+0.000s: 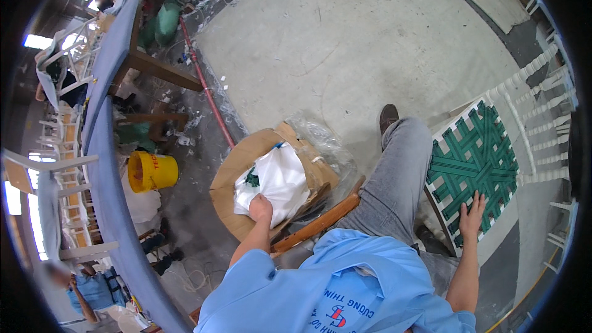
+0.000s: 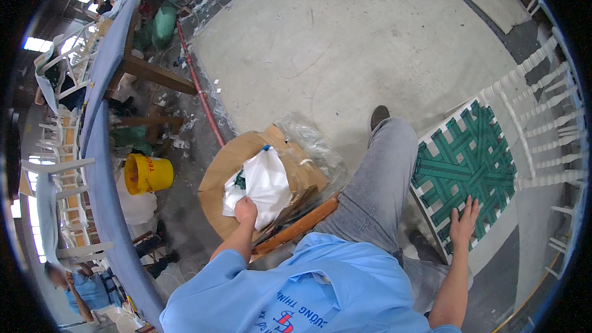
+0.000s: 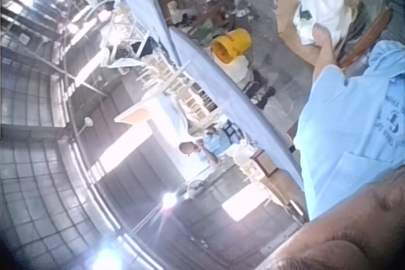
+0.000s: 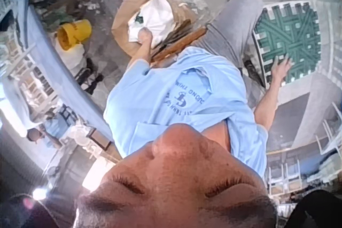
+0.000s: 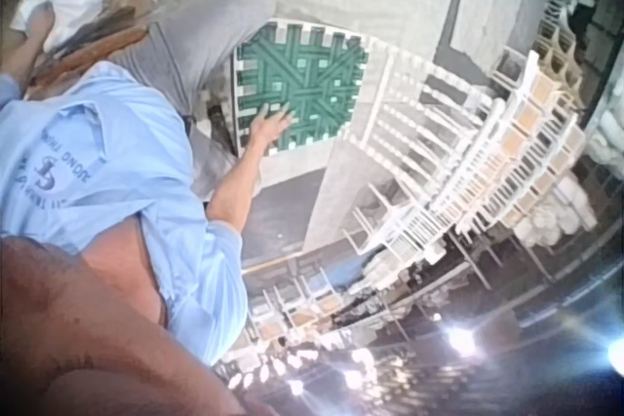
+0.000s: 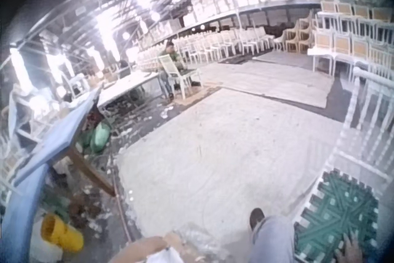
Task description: The person weaves green webbing into the seat frame of a white wooden chair, secures it with a staple gun, and then covers the seat with a light blue fabric, stapling it in place. The person then moves the finished chair to a stack of similar chairs.
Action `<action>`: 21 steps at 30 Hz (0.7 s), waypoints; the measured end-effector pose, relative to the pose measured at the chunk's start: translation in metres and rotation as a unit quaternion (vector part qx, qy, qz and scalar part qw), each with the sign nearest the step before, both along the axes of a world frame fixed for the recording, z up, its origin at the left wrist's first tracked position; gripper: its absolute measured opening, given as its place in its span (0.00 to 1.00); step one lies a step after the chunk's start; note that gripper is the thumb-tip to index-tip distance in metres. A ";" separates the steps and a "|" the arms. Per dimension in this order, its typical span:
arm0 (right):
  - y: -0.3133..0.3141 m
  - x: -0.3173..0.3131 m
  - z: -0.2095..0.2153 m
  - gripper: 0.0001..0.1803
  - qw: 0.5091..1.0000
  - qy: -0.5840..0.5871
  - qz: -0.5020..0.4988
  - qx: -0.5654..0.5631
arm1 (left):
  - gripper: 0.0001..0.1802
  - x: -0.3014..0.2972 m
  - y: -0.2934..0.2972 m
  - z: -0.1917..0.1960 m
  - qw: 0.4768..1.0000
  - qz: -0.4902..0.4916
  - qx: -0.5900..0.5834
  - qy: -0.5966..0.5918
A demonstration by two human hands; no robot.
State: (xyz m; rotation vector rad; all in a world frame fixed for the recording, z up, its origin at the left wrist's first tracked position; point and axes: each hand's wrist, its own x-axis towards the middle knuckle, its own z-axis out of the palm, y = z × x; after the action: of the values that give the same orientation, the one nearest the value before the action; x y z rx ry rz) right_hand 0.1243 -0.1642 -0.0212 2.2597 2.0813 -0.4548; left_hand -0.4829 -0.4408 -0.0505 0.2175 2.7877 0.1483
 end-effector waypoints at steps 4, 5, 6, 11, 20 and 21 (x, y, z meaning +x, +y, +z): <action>-0.001 -0.002 0.000 0.42 1.000 -0.005 -0.002 -0.001 | 0.16 -0.018 0.000 0.023 0.985 -0.039 0.155 0.061; 0.000 -0.005 0.003 0.41 1.000 0.001 -0.007 -0.005 | 0.16 -0.019 0.008 0.031 0.970 -0.043 0.236 0.039; 0.000 -0.009 0.005 0.40 1.000 0.007 -0.012 -0.009 | 0.15 -0.020 0.016 0.040 0.948 -0.048 0.315 0.017; 0.009 -0.032 0.035 0.31 0.959 0.279 -0.054 -0.010 | 0.13 0.044 0.108 0.118 0.876 -0.269 0.394 -0.074; -0.008 -0.170 0.104 0.29 0.615 0.752 -0.079 -0.221 | 0.13 0.222 0.172 0.182 0.602 -0.708 0.316 -0.193; -0.010 -0.167 0.101 0.25 0.653 0.730 -0.075 -0.189 | 0.15 0.231 0.173 0.181 0.588 -0.728 0.282 -0.211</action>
State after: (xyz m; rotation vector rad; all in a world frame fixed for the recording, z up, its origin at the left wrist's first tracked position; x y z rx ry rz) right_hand -0.0431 -0.1739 0.0802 1.7099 1.5166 -3.1081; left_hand -0.2523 -0.2676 0.1307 2.0896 1.2342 0.5248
